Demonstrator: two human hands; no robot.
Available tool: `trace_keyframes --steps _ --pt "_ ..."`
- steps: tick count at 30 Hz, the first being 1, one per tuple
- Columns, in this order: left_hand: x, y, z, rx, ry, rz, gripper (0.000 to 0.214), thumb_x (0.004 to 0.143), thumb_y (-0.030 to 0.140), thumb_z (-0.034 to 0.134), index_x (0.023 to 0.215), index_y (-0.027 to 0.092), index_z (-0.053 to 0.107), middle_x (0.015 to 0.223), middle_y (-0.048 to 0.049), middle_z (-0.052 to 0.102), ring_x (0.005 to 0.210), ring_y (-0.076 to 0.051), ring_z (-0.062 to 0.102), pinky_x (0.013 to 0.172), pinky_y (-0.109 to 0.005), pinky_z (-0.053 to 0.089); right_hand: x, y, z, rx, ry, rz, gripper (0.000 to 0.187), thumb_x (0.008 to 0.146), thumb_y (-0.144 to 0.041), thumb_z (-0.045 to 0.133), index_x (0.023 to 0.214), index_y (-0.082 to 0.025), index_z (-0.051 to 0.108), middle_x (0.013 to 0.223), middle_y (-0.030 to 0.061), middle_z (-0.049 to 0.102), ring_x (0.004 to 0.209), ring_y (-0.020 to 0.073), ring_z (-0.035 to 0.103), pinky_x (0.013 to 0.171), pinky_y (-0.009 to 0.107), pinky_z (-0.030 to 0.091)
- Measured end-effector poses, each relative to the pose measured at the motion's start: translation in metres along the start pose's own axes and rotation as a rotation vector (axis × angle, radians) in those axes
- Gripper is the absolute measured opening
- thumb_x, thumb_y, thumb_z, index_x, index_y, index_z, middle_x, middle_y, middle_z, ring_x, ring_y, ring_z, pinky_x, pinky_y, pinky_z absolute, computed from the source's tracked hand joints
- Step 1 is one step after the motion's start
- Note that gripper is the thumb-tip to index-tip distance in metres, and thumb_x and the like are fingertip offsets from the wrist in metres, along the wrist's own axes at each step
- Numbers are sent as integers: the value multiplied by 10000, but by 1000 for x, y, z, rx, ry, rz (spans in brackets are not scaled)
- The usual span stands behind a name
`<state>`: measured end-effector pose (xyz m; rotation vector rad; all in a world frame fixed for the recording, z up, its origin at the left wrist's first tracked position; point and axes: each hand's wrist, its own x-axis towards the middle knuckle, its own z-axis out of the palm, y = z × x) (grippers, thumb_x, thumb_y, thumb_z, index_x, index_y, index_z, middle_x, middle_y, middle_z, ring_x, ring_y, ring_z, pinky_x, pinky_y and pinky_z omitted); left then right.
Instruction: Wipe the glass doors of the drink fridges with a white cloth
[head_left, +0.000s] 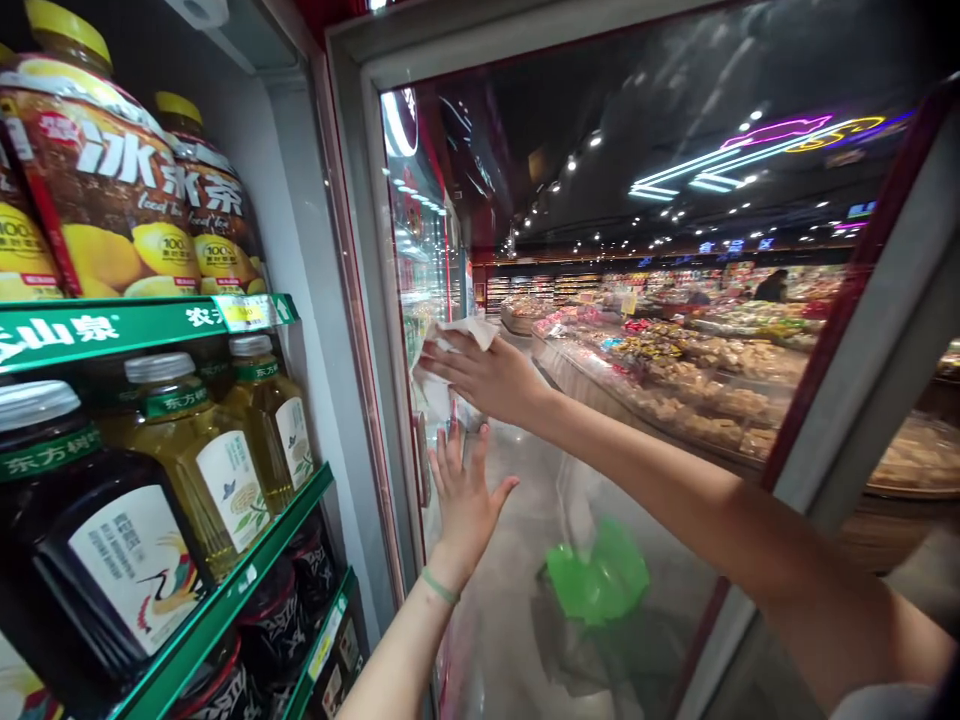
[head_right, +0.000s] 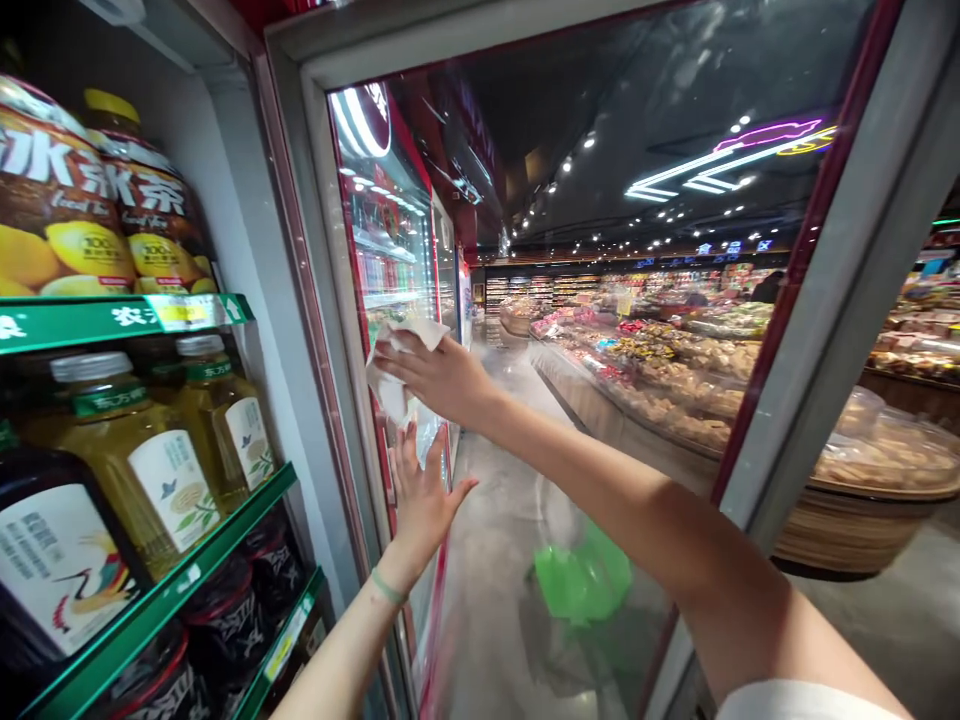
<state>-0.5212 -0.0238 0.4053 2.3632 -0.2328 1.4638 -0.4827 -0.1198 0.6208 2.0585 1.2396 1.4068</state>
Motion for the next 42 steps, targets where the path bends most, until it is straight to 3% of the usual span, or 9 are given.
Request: trace_keyframes --steps 4,9,14,19,24,29,34,40,42 --pt "0 -2 -1 -44 16 2 893 815 536 769 1558 244 367 1672 -210 213 1580 -407 115 1211 -675 261 -41 8 -14 -57 67 342 616 1027 -247 436 1620 -294 277 1662 20 362 1570 329 226 1245 614 280" --pt "1 -4 0 -82 41 9 837 837 533 747 1543 242 404 1645 -213 260 1573 -407 144 1214 -679 236 -102 12 -16 -18 -27 259 619 1032 -263 437 1615 -381 267 1642 -47 394 1552 255 296 1268 504 284" --pt "8 -5 0 -24 -3 9 913 781 528 802 1555 265 397 1648 -210 240 1575 -429 105 1226 -688 183 -148 16 -14 -139 97 578 610 1025 -288 439 1619 -300 299 1628 52 421 1567 348 227 1225 611 240" --pt "20 -2 -4 -32 -30 43 910 793 549 782 1566 275 388 1676 -200 194 1575 -449 70 1216 -719 147 -180 16 -14 -67 -48 318 577 1018 -256 462 1579 -358 375 1569 2 511 1532 272 339 1202 490 312" --pt "27 9 -2 -35 -65 -28 943 774 598 778 1567 272 386 1684 -196 178 1569 -465 74 1212 -730 146 -208 26 -12 -213 141 686 550 1010 -295 459 1559 -262 436 1577 77 494 1548 356 277 1191 568 285" --pt "24 21 2 -60 -71 -71 986 780 591 777 1591 245 335 1687 -219 124 1573 -457 52 1218 -717 120 -247 21 -7 -103 -89 490 505 1015 -311 437 1508 -408 478 1501 -14 583 1528 295 343 1183 535 331" --pt "20 41 8 -69 -84 -49 932 778 522 800 1568 247 389 1682 -206 151 1574 -449 56 1230 -699 111 -272 42 -11 -167 38 883 571 984 -325 415 1537 -190 457 1617 155 415 1567 394 197 1196 672 238" --pt "3 60 21 -64 -65 -61 833 828 523 748 1536 202 445 1655 -221 204 1572 -442 82 1244 -664 134 -328 -22 22 -57 -96 944 484 942 -298 447 1389 -222 616 1470 185 572 1520 446 289 1116 729 320" --pt "-4 60 26 -65 -69 -83 823 838 539 729 1531 195 451 1656 -218 208 1569 -440 101 1247 -658 131 -337 -29 28 -30 -108 960 481 930 -294 454 1371 -213 630 1451 198 582 1513 458 293 1108 747 316"
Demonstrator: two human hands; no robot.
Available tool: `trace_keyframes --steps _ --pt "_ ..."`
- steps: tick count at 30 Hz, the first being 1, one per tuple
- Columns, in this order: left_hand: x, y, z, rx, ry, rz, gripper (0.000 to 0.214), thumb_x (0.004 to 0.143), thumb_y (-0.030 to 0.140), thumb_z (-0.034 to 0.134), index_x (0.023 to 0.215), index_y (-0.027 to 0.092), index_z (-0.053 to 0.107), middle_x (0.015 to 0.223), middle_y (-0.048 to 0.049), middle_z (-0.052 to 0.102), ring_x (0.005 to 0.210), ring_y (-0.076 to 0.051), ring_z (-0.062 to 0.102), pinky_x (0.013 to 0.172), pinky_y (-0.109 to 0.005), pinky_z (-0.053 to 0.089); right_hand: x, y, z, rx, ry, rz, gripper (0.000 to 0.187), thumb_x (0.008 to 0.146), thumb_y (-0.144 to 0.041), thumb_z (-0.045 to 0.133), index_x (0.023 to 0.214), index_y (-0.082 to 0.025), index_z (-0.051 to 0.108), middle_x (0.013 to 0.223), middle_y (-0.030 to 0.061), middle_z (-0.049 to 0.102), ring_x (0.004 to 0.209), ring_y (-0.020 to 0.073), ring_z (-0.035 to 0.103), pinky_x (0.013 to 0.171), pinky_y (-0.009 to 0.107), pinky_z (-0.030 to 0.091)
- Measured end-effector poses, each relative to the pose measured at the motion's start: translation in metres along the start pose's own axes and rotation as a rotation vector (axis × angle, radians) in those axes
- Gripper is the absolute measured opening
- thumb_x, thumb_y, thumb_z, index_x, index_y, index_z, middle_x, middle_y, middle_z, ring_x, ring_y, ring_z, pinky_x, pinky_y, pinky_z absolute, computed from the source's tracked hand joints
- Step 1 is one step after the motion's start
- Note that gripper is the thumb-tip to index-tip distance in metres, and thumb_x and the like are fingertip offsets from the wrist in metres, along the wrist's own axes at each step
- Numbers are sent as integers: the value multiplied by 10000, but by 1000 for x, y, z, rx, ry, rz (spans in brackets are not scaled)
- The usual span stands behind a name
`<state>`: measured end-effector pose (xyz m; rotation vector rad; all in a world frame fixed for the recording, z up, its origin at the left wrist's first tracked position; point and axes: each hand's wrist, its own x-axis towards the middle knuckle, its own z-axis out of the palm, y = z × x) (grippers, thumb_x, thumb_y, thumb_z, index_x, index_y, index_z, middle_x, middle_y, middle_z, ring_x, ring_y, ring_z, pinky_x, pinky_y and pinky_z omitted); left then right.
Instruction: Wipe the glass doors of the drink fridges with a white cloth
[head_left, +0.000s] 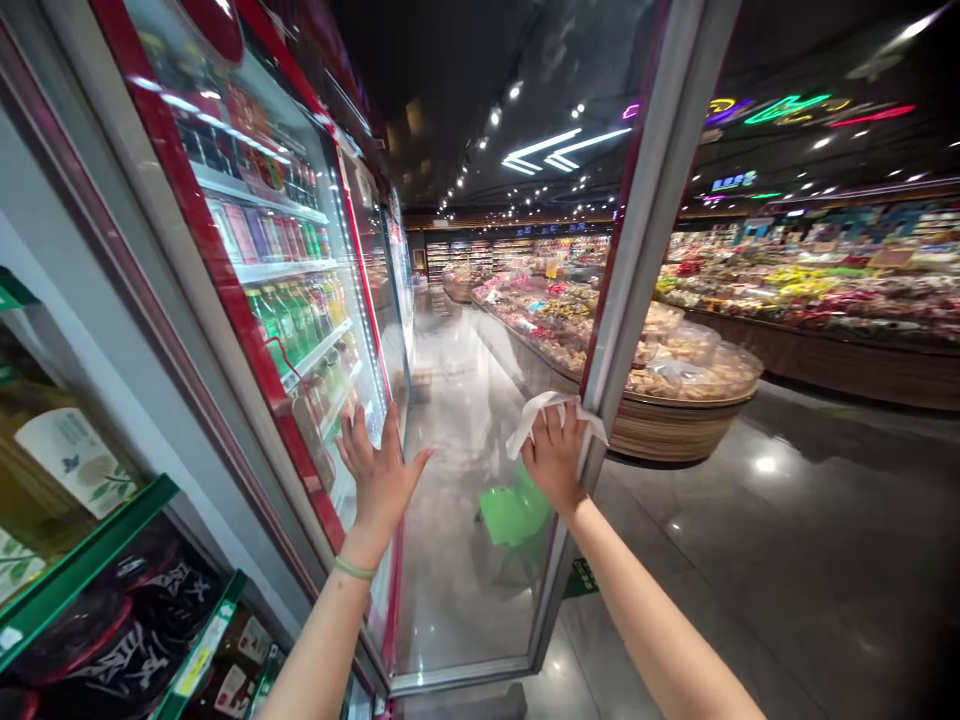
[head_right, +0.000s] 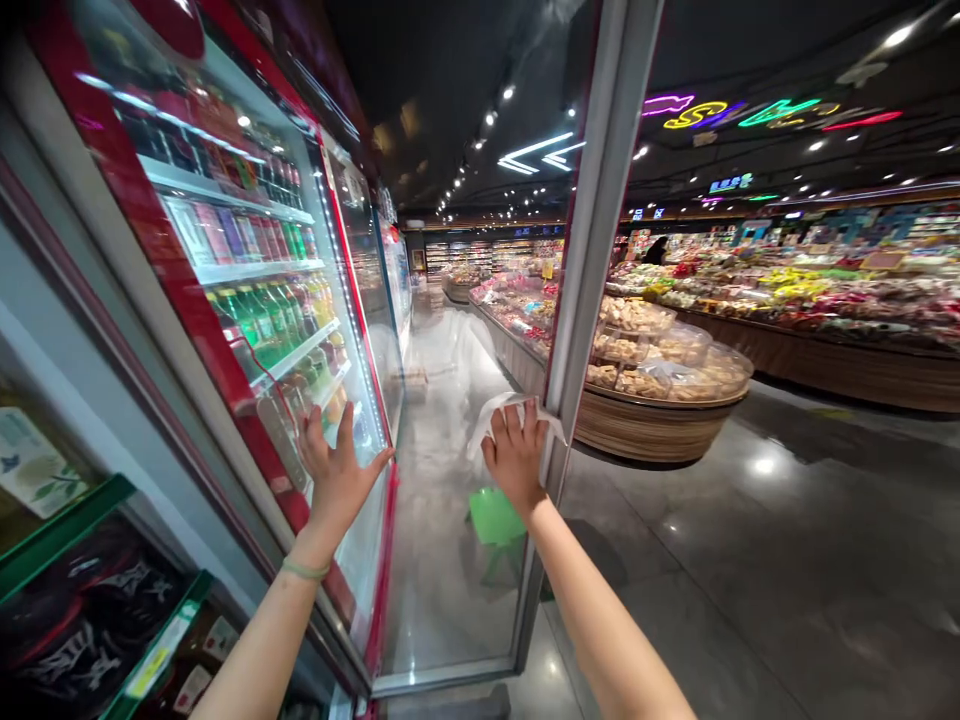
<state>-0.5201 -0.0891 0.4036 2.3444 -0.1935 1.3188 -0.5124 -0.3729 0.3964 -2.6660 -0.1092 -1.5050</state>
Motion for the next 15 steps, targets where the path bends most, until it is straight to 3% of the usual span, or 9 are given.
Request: trace_keyframes --steps 4,7,11,15 --pt "-11 -6 10 9 -9 -65 828 830 597 712 1526 225 461 1644 -214 246 1565 -434 134 1234 -668 164 17 5 2 26 86 13 509 930 -295 444 1406 -194 596 1526 195 508 1545 429 232 1154 740 259" --pt "-17 -11 14 19 -20 -84 841 844 616 684 1543 220 434 1644 -223 239 1570 -430 116 1222 -684 174 14 5 10 48 109 39 495 929 -298 446 1383 -199 615 1506 199 523 1546 437 224 1136 757 268" --pt "-21 -17 14 63 -21 -46 814 860 635 658 1525 207 461 1639 -232 238 1575 -421 102 1227 -671 170 1 -2 21 78 59 29 439 926 -293 465 1300 -206 679 1418 201 599 1530 448 263 1113 750 306" --pt "-21 -19 14 90 -3 -10 813 868 649 643 1524 203 461 1639 -227 233 1572 -432 96 1228 -668 170 19 -18 20 84 129 67 511 948 -321 443 1413 -178 603 1540 204 493 1554 455 182 1128 770 255"
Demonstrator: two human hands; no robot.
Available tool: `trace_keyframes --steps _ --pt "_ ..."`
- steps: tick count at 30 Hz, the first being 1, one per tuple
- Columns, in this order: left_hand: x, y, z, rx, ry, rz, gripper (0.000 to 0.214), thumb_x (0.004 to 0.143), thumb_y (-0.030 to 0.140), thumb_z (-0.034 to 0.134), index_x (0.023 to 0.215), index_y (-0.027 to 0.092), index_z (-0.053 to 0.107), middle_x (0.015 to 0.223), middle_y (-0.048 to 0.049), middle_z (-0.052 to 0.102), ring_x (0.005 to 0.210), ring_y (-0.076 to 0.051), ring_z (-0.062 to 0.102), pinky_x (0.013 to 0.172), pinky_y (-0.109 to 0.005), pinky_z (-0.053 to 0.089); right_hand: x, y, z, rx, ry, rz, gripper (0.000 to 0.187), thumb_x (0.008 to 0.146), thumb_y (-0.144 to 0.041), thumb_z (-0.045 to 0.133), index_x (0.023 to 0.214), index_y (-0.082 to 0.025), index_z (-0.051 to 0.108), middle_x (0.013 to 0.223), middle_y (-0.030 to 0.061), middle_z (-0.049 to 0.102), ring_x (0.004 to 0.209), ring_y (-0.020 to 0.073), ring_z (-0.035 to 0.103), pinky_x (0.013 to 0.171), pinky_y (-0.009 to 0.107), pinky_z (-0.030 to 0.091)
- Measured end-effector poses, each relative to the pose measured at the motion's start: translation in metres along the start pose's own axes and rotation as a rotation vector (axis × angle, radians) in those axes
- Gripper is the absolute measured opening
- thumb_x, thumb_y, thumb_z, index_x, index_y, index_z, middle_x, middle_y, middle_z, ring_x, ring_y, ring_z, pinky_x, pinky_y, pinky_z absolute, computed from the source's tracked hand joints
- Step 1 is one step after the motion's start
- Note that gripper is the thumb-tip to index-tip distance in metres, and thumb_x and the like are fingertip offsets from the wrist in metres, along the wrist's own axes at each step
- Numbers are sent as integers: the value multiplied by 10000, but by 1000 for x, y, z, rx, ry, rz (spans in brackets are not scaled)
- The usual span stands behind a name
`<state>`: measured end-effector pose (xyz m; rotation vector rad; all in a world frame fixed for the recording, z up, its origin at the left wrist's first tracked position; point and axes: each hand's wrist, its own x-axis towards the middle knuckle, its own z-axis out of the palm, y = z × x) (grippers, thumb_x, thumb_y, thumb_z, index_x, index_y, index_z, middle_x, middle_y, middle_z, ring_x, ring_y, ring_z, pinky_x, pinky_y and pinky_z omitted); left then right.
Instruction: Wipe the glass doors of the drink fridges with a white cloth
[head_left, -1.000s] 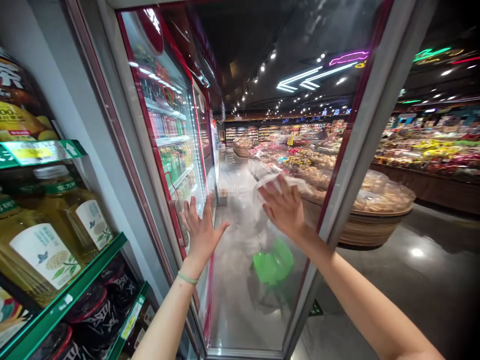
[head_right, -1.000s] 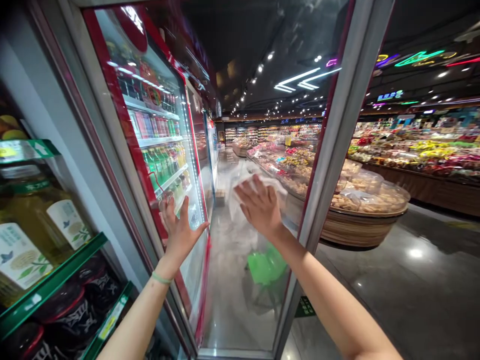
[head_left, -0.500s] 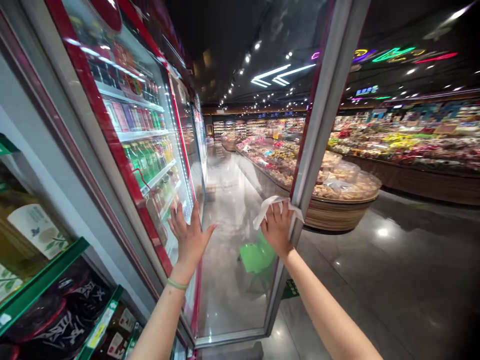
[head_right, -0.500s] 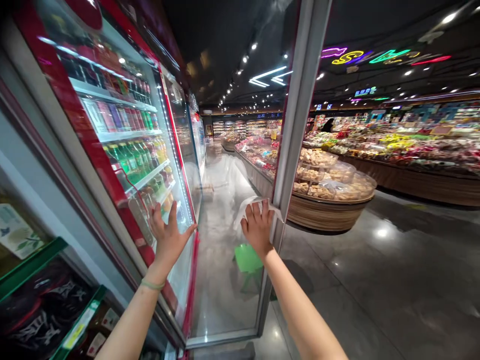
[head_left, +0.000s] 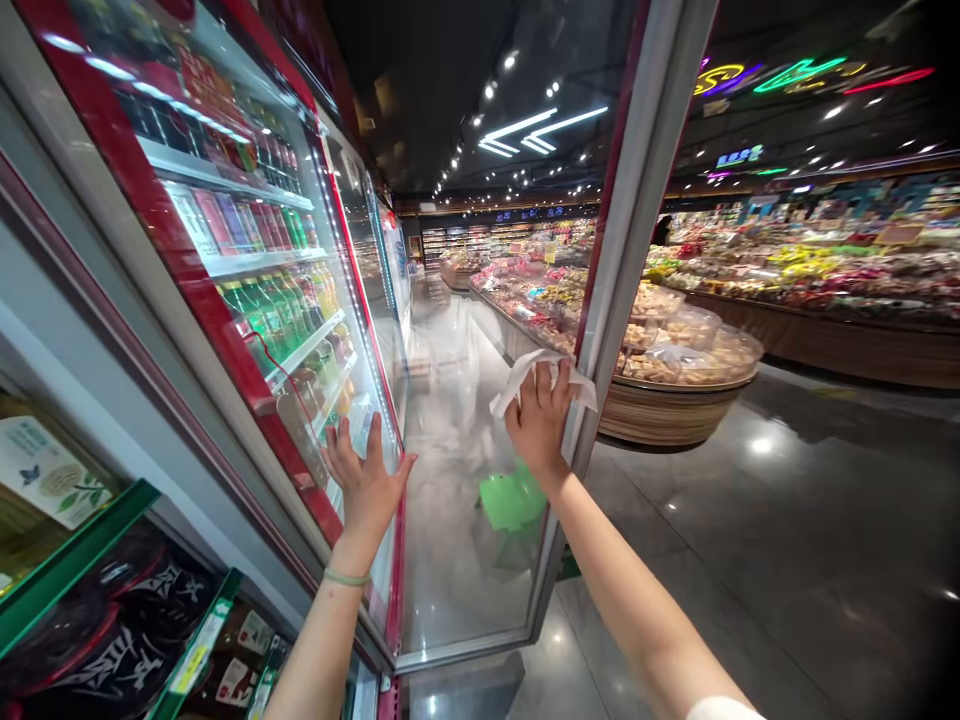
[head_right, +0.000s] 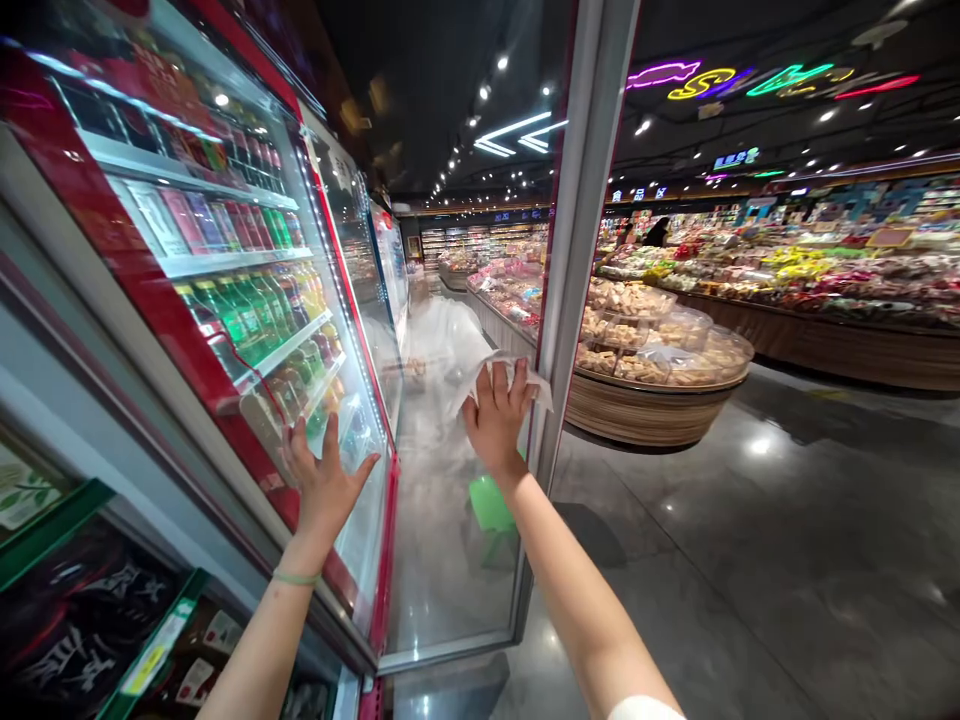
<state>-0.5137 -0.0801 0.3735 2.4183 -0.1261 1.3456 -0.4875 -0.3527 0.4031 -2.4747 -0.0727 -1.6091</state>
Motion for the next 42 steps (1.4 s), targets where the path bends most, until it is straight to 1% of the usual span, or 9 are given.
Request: trace_keyframes --steps 6,11,16,21,25,30,35,39,42 --pt "-1 1 2 -4 -19 -7 786 882 615 646 1531 214 456 1646 -214 233 1576 -424 88 1238 -655 154 1 -20 -2 66 -309 -442 482 993 -336 457 1457 -443 534 1489 6 594 1515 316 365 1136 562 407" --pt "-1 0 1 -18 -20 3 803 874 582 679 1544 214 434 1653 -225 215 1575 -425 87 1230 -675 145 22 -36 -3 -4 -20 -133 527 997 -352 443 1515 -279 506 1576 116 485 1565 418 184 1173 709 250" --pt "-4 -6 3 -5 16 58 802 866 562 703 1546 234 434 1652 -215 237 1577 -416 103 1238 -659 151 32 -49 -6 20 -126 -633 526 1030 -337 439 1547 -426 408 1555 -51 525 1571 256 239 1215 493 299" --pt "-5 -11 4 13 29 88 833 858 540 722 1565 242 400 1661 -217 237 1577 -419 116 1234 -667 171 46 -63 -9 -22 44 -276 546 1016 -371 459 1557 -310 434 1610 47 453 1589 369 108 1224 629 170" --pt "-5 -14 0 39 34 133 856 857 514 733 1582 253 362 1663 -228 229 1577 -426 111 1215 -679 222 51 -77 -11 6 -109 -700 539 1045 -348 428 1578 -401 360 1597 -53 470 1573 232 231 1232 445 229" --pt "-7 -17 -4 54 51 193 870 853 450 757 1589 234 346 1651 -242 260 1572 -420 150 1222 -663 232 53 -86 -13 -21 61 -434 543 1031 -360 471 1569 -339 407 1582 29 495 1568 329 223 1214 513 192" --pt "-7 -26 -7 15 35 196 841 856 396 763 1580 253 359 1626 -224 326 1563 -405 204 1218 -654 258 54 -94 -13 -48 3 -754 518 1032 -319 484 1546 -359 436 1553 -34 530 1544 261 295 1200 432 235" --pt "-4 -40 -17 -5 41 183 795 872 339 747 1570 253 376 1596 -210 370 1536 -367 296 1221 -599 303 61 -102 -14 -36 86 -527 542 1012 -333 512 1550 -324 443 1545 23 541 1564 333 227 1194 506 205" --pt "-1 -49 -24 -7 65 113 807 852 389 766 1554 236 399 1606 -227 323 1545 -406 243 1210 -641 290 60 -113 -12 -19 7 -618 576 1017 -355 499 1580 -335 384 1586 10 491 1565 315 232 1181 482 249"
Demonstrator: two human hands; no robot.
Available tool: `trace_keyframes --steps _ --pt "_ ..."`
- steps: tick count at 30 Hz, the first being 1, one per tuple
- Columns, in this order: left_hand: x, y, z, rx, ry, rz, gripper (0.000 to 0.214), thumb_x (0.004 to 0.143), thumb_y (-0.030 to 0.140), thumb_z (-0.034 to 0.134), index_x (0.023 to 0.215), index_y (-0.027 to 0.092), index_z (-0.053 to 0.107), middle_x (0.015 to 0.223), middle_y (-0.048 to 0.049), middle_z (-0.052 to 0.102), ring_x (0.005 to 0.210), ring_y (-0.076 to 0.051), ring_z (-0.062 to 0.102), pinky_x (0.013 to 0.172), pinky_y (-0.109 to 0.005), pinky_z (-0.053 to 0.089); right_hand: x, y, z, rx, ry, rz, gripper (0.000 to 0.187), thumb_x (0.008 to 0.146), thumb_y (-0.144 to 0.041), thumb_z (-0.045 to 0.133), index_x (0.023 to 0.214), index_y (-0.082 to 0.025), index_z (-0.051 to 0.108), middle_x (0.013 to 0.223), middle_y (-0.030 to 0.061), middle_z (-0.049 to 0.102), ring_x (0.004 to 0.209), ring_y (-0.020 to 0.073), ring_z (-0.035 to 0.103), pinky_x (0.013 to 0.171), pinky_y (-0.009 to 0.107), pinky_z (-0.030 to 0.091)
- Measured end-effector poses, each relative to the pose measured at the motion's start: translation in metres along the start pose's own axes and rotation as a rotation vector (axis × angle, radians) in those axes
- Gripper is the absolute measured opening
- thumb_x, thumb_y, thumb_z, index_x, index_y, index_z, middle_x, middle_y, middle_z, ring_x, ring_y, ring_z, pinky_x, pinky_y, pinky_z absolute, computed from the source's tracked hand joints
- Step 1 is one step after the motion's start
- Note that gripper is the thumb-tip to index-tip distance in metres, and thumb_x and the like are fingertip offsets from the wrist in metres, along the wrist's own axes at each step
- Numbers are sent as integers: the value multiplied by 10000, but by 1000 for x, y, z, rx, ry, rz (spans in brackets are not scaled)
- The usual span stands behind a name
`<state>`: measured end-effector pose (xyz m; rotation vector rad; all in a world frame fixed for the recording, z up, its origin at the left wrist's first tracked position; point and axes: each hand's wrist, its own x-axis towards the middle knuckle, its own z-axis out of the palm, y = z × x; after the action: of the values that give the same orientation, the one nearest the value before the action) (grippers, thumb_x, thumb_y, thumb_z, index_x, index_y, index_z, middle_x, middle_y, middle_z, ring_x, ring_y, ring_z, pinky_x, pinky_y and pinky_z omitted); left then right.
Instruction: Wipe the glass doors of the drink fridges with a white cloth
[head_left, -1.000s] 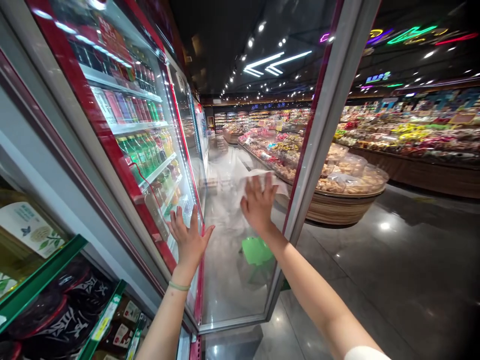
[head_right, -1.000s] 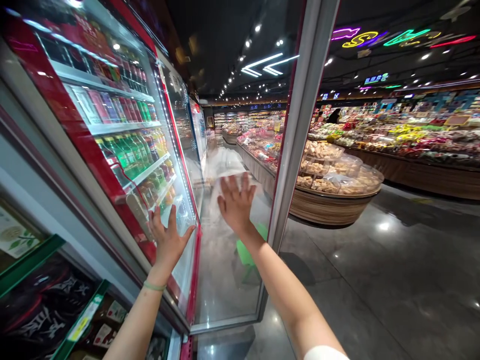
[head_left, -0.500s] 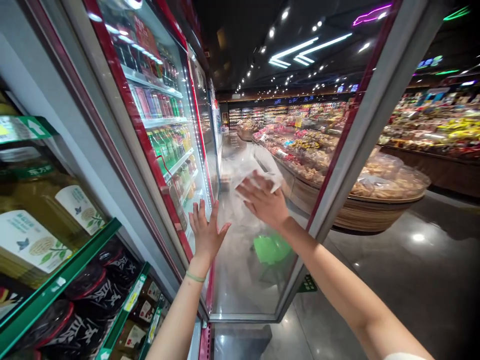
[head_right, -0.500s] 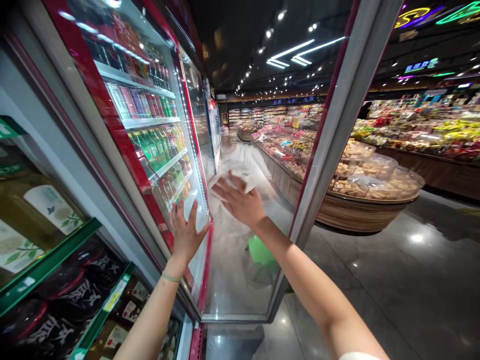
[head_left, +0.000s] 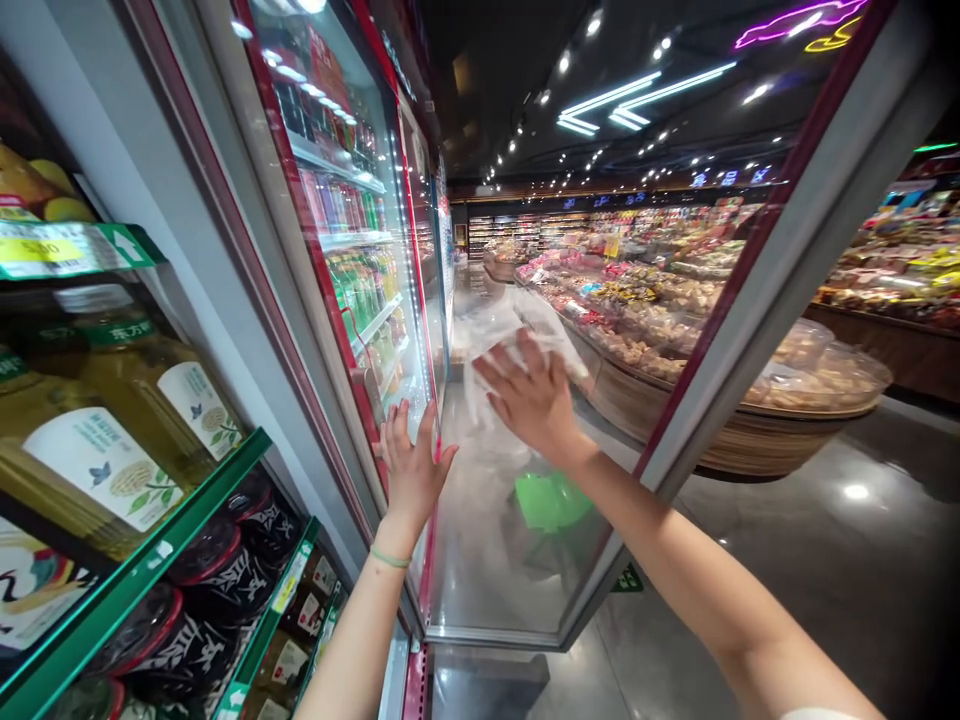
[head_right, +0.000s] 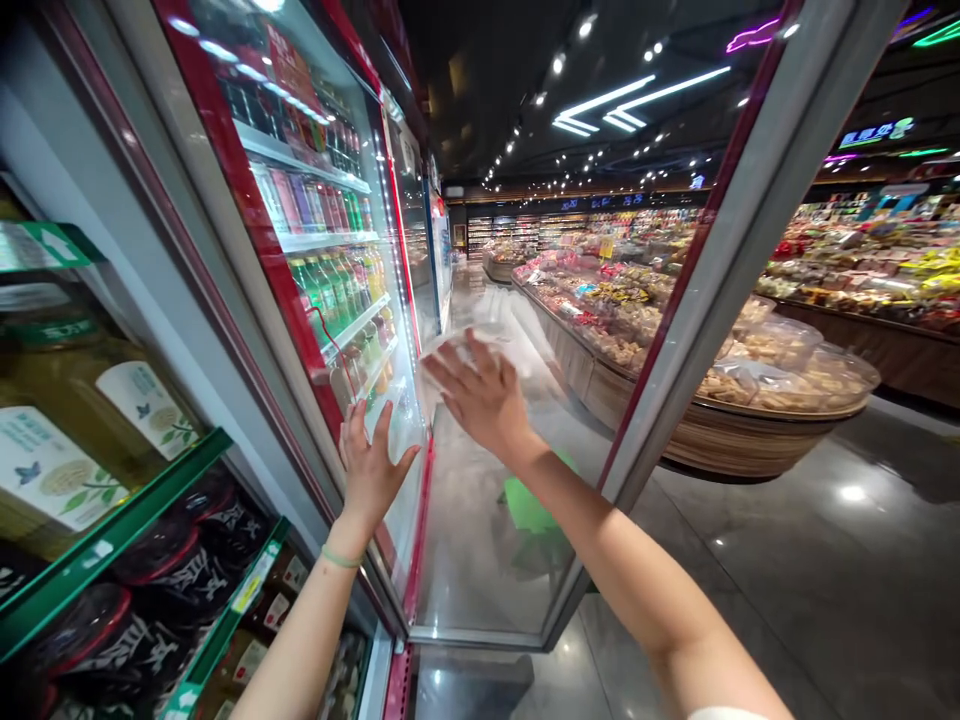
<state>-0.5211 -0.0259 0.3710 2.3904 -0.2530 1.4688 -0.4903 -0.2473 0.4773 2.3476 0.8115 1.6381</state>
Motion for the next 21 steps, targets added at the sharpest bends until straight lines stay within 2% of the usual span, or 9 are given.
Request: trace_keyframes --steps 2,3,7,8,11,13,18,19,21 --pt "1 -6 -2 4 13 -27 819 847 418 768 1552 226 398 1610 -236 296 1551 -422 208 1200 -650 297 4 -6 0 43 -73 -133 580 1034 -336 461 1598 -365 329 1595 -23 477 1557 259 265 1161 434 301" --pt "1 -8 -2 5 21 -33 830 846 430 767 1555 222 390 1610 -238 288 1552 -424 199 1199 -648 302 8 -8 0 54 -87 -145 582 1040 -327 446 1604 -371 309 1597 -25 475 1556 250 270 1156 429 312" --pt "-1 -16 -1 8 44 -11 871 845 468 759 1571 209 353 1600 -244 284 1555 -425 180 1204 -648 293 29 -12 2 10 28 75 609 1034 -355 457 1617 -350 285 1604 18 465 1565 340 218 1184 525 239" --pt "-1 -18 0 9 44 -5 871 846 475 756 1571 210 352 1599 -243 284 1555 -426 178 1204 -648 293 33 -15 3 -2 45 77 616 1032 -363 461 1620 -346 277 1609 16 456 1566 347 211 1188 534 224" --pt "-2 -20 1 22 39 -12 857 841 491 756 1561 228 375 1593 -235 299 1550 -427 193 1198 -646 300 38 -25 9 7 -7 -89 619 1039 -344 449 1623 -367 246 1621 -24 437 1562 285 242 1184 475 260" --pt "-3 -22 3 42 42 -9 843 836 512 756 1549 236 401 1578 -231 327 1543 -426 212 1197 -639 302 37 -34 14 26 -30 -137 622 1037 -329 454 1619 -387 244 1609 -38 456 1553 249 274 1168 431 294" --pt "-7 -31 11 81 85 15 842 838 591 722 1540 235 424 1543 -225 402 1530 -412 256 1205 -605 291 32 -63 29 2 115 150 621 1011 -334 492 1604 -372 310 1565 8 518 1556 316 264 1184 491 249" --pt "-7 -34 13 82 89 24 862 839 604 715 1549 223 408 1540 -230 412 1529 -409 263 1205 -597 292 31 -69 31 -5 118 138 614 1008 -329 497 1598 -360 331 1565 10 518 1558 315 260 1181 489 255" --pt "-9 -39 15 80 86 40 903 845 626 695 1568 194 369 1535 -241 427 1523 -403 280 1204 -582 293 27 -76 33 -8 89 27 600 1002 -304 509 1584 -350 369 1559 -5 525 1559 280 265 1165 446 293"
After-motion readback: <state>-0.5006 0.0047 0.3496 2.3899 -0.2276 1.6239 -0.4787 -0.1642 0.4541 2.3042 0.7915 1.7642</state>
